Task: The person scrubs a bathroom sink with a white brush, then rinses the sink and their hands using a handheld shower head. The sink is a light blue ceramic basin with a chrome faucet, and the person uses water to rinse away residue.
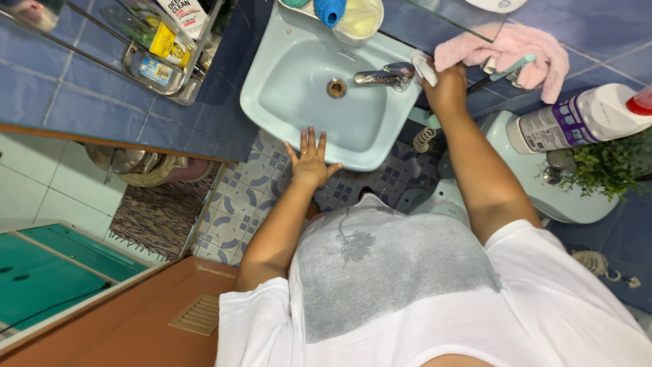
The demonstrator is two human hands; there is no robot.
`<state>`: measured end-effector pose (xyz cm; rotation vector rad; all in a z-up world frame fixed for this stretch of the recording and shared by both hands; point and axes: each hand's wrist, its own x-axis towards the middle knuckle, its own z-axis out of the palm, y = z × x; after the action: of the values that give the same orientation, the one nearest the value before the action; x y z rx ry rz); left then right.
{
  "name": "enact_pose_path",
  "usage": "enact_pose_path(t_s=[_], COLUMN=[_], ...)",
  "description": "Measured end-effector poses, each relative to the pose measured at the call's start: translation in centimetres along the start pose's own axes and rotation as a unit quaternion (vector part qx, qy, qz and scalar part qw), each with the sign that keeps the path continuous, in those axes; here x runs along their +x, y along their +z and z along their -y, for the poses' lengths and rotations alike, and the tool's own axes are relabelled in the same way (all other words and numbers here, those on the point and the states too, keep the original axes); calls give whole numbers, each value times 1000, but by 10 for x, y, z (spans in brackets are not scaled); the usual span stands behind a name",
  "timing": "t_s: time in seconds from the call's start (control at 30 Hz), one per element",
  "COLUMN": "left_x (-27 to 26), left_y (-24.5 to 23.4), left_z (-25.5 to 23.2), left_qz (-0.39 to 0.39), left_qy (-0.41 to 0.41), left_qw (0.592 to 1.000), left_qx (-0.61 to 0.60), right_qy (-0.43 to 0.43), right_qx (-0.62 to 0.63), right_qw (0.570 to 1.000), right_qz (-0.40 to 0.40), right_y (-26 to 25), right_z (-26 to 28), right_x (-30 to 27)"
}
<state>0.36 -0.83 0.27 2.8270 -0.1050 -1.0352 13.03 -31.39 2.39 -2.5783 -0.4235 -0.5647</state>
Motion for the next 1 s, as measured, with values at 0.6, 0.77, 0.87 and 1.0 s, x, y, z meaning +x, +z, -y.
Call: enact_pose_path(t_s=[0.6, 0.77, 0.87, 1.0], left_x=[28, 22, 24, 41], left_y=[30, 13, 4, -8], left_z=[-103, -96, -78, -44], left_qz=[-114, -132, -193, -291], left_qy=[218, 205, 214, 195], left_qw=[780, 689, 693, 768], left_qx=[-575, -683, -661, -536], right_qy=[321, 169, 138, 189], right_qx=[452, 381, 429, 536], right_qw=[832, 904, 885, 810], right_qz=[36, 93, 116, 145], right_y=[22, 12, 14, 26], right_z=[64, 78, 96, 129], right_x=[-113, -99, -86, -67])
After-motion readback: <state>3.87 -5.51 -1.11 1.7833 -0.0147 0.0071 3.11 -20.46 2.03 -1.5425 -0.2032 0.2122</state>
